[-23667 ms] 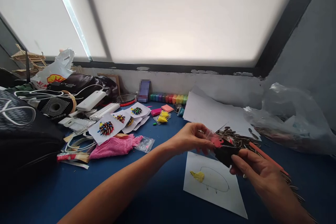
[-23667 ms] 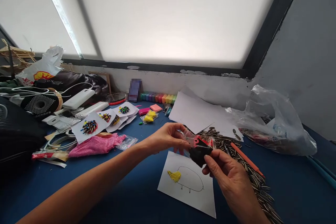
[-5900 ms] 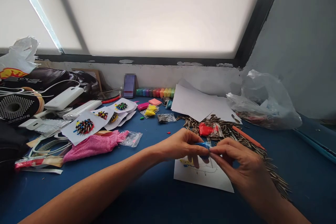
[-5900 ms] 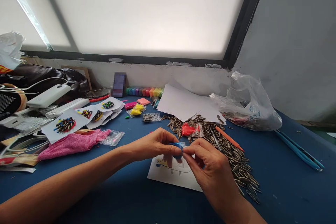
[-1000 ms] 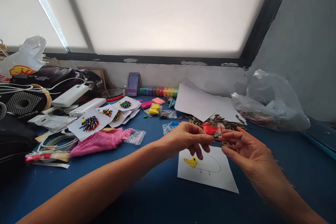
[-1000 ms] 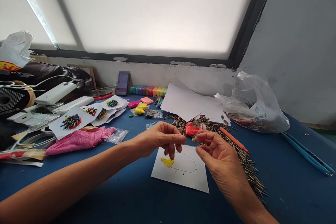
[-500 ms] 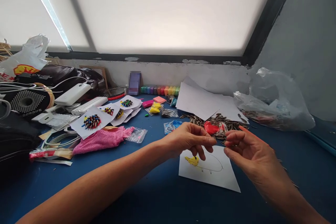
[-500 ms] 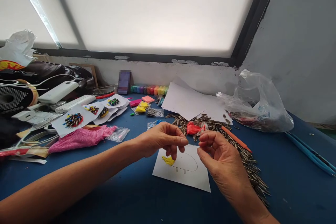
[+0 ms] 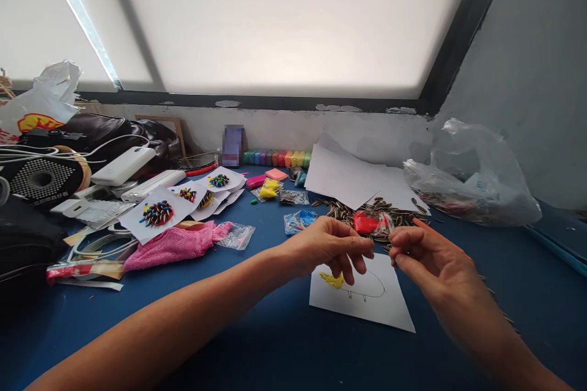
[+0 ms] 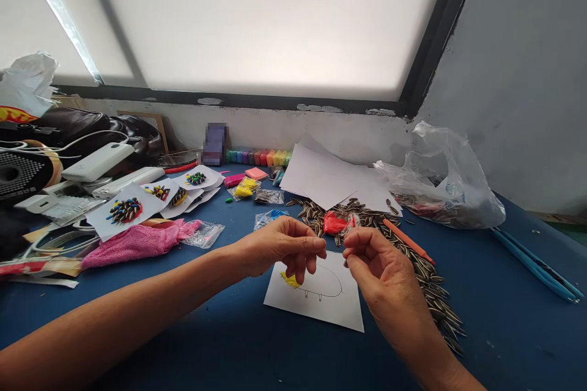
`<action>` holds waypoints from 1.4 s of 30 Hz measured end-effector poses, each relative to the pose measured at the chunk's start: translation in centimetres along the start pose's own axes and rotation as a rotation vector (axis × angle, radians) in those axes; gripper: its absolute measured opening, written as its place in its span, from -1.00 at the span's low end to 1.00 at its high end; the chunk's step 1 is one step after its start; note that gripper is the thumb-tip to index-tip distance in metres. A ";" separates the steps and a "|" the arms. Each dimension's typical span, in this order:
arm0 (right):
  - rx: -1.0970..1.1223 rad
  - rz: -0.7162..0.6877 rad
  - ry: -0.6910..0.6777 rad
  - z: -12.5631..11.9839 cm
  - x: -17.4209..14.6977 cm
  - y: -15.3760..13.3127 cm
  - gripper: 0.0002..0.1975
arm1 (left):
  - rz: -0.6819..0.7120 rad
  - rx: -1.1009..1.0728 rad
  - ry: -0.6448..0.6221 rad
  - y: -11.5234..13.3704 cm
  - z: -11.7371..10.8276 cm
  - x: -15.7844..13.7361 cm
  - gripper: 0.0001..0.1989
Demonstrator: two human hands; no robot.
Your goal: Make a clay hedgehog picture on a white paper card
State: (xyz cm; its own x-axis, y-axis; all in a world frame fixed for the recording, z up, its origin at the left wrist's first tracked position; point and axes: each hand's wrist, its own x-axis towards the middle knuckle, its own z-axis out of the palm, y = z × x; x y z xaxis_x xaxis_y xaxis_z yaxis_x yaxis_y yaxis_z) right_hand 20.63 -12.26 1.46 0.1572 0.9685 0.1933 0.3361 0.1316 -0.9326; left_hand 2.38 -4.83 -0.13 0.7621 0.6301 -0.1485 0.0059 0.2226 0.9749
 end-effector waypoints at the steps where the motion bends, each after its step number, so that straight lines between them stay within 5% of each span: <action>1: 0.029 0.034 -0.007 -0.1 0.0 0.0 -0.84 | -0.001 0.006 -0.003 0.0 0.0 0.0 -0.51; 10: 0.298 0.311 0.007 0.0 -0.1 -0.2 -0.73 | 0.032 -0.030 0.037 -0.1 -0.1 0.1 -0.63; 18: 0.448 0.311 -0.020 0.2 -0.2 -0.2 -0.76 | 0.105 -0.008 0.071 -0.1 0.3 0.0 -0.78; 32: 0.484 0.360 -0.099 0.5 -0.8 -0.5 -0.69 | 0.121 0.197 0.065 -0.4 1.1 -0.1 -0.63; 42: 0.456 0.267 -0.108 0.4 -0.7 0.1 -0.76 | 0.147 0.013 0.124 -0.1 0.7 0.0 -0.67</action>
State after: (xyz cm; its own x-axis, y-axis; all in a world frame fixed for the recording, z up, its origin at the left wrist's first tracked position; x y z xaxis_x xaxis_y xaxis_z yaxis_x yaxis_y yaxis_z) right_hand 20.18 -12.86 1.11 0.0777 0.9939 -0.0783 -0.1431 -0.0666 -0.9875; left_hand 2.84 -5.31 -0.10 0.6699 0.7421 -0.0224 -0.0907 0.1117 0.9896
